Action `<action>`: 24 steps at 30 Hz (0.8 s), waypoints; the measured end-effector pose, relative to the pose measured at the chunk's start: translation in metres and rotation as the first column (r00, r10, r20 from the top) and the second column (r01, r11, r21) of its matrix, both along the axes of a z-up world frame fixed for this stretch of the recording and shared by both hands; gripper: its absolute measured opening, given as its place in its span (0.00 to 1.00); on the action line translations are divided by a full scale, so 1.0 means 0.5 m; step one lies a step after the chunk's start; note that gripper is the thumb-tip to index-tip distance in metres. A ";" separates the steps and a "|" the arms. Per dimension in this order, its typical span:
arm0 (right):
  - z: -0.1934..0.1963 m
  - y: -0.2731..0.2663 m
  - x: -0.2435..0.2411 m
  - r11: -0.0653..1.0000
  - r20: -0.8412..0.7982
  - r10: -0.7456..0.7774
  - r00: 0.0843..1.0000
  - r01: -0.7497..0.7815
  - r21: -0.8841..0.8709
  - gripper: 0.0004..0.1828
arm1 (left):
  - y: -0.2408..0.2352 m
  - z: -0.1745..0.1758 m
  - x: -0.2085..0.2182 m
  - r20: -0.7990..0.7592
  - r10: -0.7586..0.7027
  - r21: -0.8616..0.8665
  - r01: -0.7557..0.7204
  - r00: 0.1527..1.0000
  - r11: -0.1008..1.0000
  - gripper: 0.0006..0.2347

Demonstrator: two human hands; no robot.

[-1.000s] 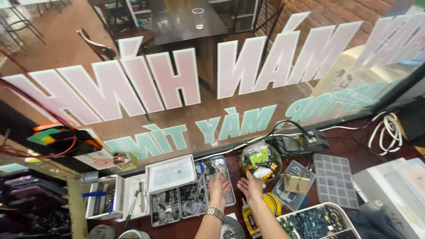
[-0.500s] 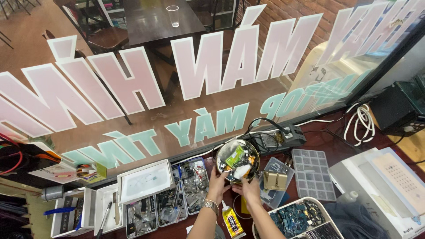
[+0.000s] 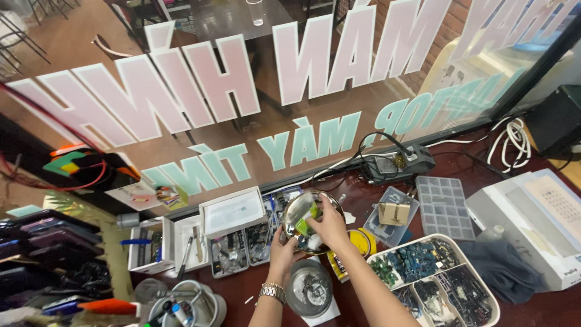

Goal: The person organizes small electronic components and tools on a cluttered workbench. They move items between containers, sort through trays of parts, and handle various small objects and tools.

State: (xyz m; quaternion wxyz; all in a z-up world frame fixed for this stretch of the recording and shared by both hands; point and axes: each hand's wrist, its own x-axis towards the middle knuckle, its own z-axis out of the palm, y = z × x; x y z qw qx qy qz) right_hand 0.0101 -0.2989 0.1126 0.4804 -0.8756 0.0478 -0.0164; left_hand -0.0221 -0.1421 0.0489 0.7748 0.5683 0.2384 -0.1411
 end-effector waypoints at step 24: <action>-0.057 0.044 -0.237 0.981 -0.001 -0.082 0.997 0.081 0.176 0.17 | 0.205 0.011 -0.206 0.052 0.137 -0.110 -0.131 0.989 0.985 0.35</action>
